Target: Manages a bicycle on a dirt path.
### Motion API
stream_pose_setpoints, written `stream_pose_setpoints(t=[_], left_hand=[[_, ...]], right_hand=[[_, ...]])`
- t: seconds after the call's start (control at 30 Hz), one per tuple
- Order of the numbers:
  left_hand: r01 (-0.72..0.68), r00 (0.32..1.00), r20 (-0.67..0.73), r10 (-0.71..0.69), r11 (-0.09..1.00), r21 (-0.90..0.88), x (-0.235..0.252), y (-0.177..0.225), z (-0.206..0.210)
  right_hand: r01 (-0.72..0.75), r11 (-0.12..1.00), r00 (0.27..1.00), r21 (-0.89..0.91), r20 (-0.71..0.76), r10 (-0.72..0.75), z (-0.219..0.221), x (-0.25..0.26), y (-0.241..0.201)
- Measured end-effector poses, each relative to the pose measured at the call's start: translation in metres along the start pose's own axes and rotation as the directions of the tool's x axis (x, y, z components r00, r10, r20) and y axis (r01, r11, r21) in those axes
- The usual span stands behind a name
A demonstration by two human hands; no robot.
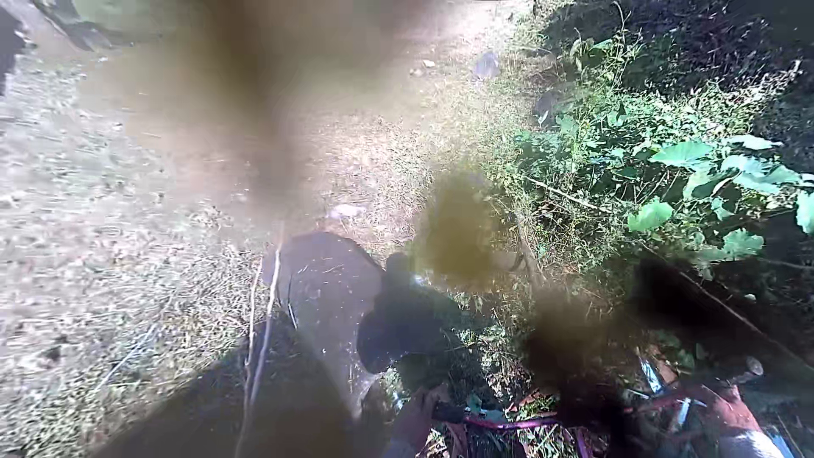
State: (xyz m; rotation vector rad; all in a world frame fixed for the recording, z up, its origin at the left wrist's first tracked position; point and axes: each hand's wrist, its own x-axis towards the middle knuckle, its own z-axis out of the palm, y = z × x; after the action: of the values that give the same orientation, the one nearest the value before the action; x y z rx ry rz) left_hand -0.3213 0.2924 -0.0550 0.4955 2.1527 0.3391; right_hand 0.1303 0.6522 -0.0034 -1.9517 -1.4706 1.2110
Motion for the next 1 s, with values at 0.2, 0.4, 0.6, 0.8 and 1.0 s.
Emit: stream_pose_setpoints(t=[0.2,0.4,0.6,0.8,1.0], left_hand=[[0.081,0.997,-0.012,-0.082,0.996,-0.024,0.002,-0.06,0.024],[0.139,0.99,0.022,-0.138,0.99,-0.035,0.004,-0.096,0.037],[0.153,0.988,0.038,-0.152,0.988,-0.012,0.002,-0.098,0.03],[0.059,0.994,-0.098,-0.057,0.998,0.012,0.048,-0.113,0.054],[-0.084,0.99,0.118,0.077,0.995,0.057,0.019,0.003,0.004]], right_hand=[[0.061,0.995,0.992,-0.083,0.111,-0.052,0.042,0.011,-0.005],[0.067,0.958,0.988,-0.277,0.154,-0.025,0.092,0.024,-0.01],[0.094,0.972,0.986,-0.215,0.155,-0.061,0.103,0.027,-0.015],[0.036,0.984,0.997,-0.173,0.08,-0.022,0.061,0.03,-0.009],[-0.09,0.993,0.992,-0.07,-0.091,0.084,-0.008,-0.009,0.003]])
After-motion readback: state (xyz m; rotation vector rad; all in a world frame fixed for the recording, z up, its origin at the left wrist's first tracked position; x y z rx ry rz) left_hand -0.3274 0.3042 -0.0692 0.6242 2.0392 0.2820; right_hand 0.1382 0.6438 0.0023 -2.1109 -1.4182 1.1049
